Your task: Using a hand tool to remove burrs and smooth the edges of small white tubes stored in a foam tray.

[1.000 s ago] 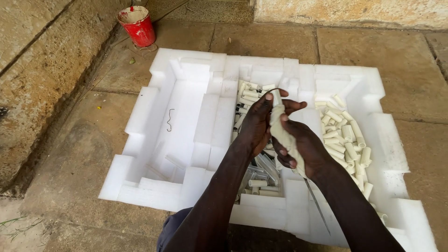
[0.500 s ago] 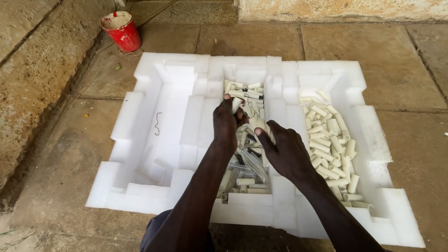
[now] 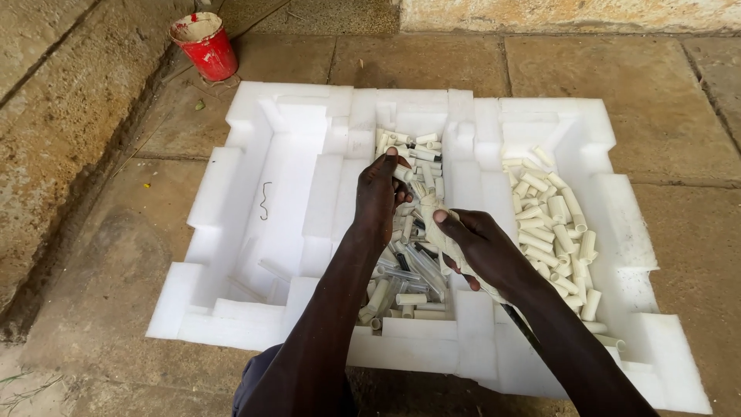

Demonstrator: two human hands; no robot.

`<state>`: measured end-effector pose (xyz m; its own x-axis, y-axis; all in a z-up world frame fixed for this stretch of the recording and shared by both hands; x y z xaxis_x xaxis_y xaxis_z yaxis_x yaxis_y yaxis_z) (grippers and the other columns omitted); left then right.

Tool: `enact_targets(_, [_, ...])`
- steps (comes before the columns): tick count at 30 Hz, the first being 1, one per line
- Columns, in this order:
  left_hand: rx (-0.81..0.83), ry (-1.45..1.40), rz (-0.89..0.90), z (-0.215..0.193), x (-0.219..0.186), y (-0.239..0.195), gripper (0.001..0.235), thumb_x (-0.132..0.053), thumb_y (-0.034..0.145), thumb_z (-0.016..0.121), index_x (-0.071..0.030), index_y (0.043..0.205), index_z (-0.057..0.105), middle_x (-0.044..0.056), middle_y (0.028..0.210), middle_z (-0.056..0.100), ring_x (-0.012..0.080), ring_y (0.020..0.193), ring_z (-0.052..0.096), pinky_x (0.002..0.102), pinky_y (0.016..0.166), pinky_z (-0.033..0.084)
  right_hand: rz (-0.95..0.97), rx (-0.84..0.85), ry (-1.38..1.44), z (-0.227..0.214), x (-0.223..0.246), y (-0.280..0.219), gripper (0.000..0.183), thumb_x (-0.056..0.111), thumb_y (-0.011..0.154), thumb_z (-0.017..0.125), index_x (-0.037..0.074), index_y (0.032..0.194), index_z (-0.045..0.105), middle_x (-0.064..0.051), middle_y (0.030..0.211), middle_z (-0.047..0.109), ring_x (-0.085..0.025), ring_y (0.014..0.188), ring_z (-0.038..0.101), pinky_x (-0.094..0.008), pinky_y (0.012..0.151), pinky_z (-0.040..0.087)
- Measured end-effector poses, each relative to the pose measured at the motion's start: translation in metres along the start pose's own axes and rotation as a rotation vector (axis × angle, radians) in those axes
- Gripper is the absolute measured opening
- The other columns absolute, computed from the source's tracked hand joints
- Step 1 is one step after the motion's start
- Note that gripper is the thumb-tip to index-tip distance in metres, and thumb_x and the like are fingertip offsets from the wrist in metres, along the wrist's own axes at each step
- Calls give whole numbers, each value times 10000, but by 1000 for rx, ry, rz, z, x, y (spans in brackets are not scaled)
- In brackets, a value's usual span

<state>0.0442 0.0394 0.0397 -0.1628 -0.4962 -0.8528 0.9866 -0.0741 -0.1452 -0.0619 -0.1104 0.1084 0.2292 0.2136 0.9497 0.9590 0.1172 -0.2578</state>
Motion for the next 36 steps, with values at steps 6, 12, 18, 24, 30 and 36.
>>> enact_targets(6, [209,341,191,31,-4,-27,366,-344,1124,588,-114,872,719,3,567,459,63,520,491,239,531,484,181,73,549,6,-13,2,457,404,1086,591,-15,911,642,-151,450,451,-228,215,436,-310,245,356])
enact_targets(12, [565,-137,24,32,1,-14,449,-472,1196,472,-130,1426,649,108,1357,720,207,1254,663,294,742,586,24,374,989,2,-9,10,479,427,1125,488,15,1066,726,-34,492,461,-107,263,450,-217,298,360])
enact_targets(18, [275,-5,23,29,25,-9,338,-350,1126,638,-47,1215,758,196,1089,816,306,1188,757,430,1016,582,-38,-227,-202,-7,-15,19,395,398,1077,616,26,1113,745,-133,430,558,-246,271,568,-316,300,431])
enact_targets(24, [272,9,21,42,-6,-31,449,-392,1156,502,-16,1292,704,237,1162,796,342,1182,753,437,1016,562,42,-102,220,4,-7,9,398,315,1109,522,-26,977,680,-161,463,485,-257,234,494,-323,255,375])
enact_targets(30, [512,-287,-21,57,9,-21,420,-399,1171,499,-35,1341,621,230,1194,768,367,1196,740,385,867,683,9,-14,515,-9,-15,14,447,390,1082,615,-42,990,686,-136,473,439,-220,241,427,-276,244,347])
enact_targets(36, [110,8,88,63,16,-29,352,-321,1112,613,8,1124,736,277,963,802,347,955,817,440,863,662,-140,-240,-471,-16,-5,0,433,425,1092,547,61,881,652,-88,435,573,-255,346,635,-400,509,567])
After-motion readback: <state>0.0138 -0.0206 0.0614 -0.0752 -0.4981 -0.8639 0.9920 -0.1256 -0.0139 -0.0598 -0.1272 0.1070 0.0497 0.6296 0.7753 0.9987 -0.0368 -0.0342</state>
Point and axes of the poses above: each hand's wrist, its own y-axis towards the middle knuckle, its own z-axis out of the palm, x = y × z, the point moved 2 cm from there along y, towards the middle knuckle
